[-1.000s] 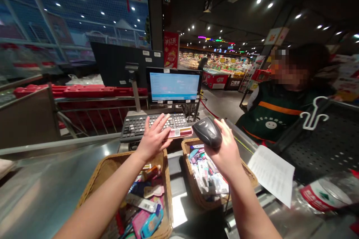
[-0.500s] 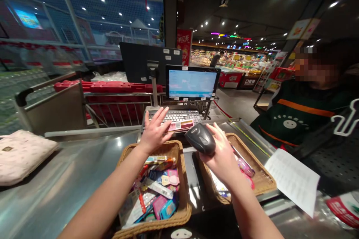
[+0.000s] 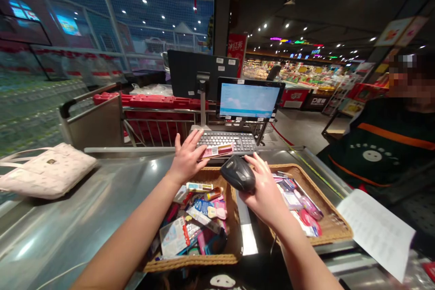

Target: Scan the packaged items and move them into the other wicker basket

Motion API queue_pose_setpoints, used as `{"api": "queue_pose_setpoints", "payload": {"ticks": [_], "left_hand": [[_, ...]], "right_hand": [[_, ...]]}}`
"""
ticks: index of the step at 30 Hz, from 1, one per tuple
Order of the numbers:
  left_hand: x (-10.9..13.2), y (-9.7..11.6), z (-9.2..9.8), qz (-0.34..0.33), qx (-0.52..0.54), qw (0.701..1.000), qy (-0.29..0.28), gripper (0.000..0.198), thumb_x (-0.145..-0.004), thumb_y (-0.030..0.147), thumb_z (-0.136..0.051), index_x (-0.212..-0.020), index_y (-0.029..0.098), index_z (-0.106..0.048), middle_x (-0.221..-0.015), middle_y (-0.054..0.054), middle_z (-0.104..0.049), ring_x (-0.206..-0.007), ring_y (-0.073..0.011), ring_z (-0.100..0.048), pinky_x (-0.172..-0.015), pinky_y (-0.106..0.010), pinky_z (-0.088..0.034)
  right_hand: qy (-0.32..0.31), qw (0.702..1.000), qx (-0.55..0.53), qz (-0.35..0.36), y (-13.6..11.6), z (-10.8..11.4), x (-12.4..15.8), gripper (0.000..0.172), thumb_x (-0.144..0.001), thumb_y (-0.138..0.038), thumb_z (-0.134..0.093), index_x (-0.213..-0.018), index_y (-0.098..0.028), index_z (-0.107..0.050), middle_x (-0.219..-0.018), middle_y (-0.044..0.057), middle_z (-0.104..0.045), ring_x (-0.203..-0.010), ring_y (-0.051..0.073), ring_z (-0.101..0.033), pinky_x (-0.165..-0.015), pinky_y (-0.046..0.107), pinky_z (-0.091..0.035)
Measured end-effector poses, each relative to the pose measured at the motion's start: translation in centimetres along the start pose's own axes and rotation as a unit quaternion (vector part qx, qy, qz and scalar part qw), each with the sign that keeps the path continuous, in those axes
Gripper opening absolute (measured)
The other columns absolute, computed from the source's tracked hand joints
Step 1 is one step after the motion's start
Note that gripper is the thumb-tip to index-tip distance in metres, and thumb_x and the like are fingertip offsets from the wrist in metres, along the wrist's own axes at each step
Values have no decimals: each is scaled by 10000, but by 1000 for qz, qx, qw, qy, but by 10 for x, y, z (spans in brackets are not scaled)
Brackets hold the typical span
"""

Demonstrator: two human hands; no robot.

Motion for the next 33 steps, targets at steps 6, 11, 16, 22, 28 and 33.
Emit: {"api": "queue_pose_setpoints", "payload": {"ticks": [6, 11, 16, 22, 28, 33], "left_hand": [[8, -7, 4, 12, -3, 1000, 6, 243, -824, 358, -708, -1029, 228, -706, -1546, -134, -410, -1433, -327, -382, -1201, -628, -41], [14, -9, 8, 18, -4, 1000, -2, 241, -831, 359, -695, -1035, 230, -706, -1547, -129, -409, -1432, -327, -385, -1199, -631, -42], [20, -10, 7, 24, -7, 1000, -19, 230, -843, 362, -674, -1024, 224, -707, -1549, -137, -405, -1427, -331, -391, -1195, -640, -48], [32, -10, 2, 25, 9, 998, -55, 230, -843, 354, -666, -1028, 222, -706, -1562, -139, -384, -1430, -339, -383, -1187, -659, -42], [51, -10, -5, 31, 27, 995, -90, 230, -831, 341, -676, -1016, 210, -715, -1555, -157, -391, -1420, -356, -394, -1175, -677, -62], [67, -10, -10, 39, 31, 992, -115, 226, -840, 343, -666, -1026, 221, -708, -1570, -151, -365, -1435, -348, -372, -1171, -683, -80]], "right_hand": [[-7, 1000, -9, 16, -5, -6, -3, 479, -735, -160, -609, -1213, -177, -637, -1404, 151, -546, -1462, 387, -295, -1163, 686, -229], [-15, 1000, -13, 18, -6, -8, -2, 519, -735, -151, -607, -1251, -201, -622, -1378, 134, -567, -1455, 390, -311, -1154, 696, -230], [-30, 999, -13, 7, -5, -8, 1, 508, -735, -156, -610, -1242, -184, -630, -1413, 154, -541, -1459, 400, -302, -1153, 708, -212], [-30, 999, -23, 5, -1, -9, 2, 516, -721, -152, -617, -1234, -205, -635, -1410, 142, -545, -1458, 392, -308, -1148, 705, -227], [-35, 999, -27, -3, 2, -10, 2, 505, -721, -165, -624, -1226, -193, -644, -1403, 151, -548, -1456, 391, -306, -1143, 705, -234], [-46, 999, -25, 0, 5, -14, 2, 495, -720, -164, -621, -1213, -189, -650, -1397, 149, -554, -1451, 392, -314, -1138, 714, -233]]}}
Point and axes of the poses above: each hand's wrist, its own x-axis away from the middle knuckle, its own z-axis out of the back of the hand, y = z × x, the point moved 1 cm from there along -x, towards the middle knuckle
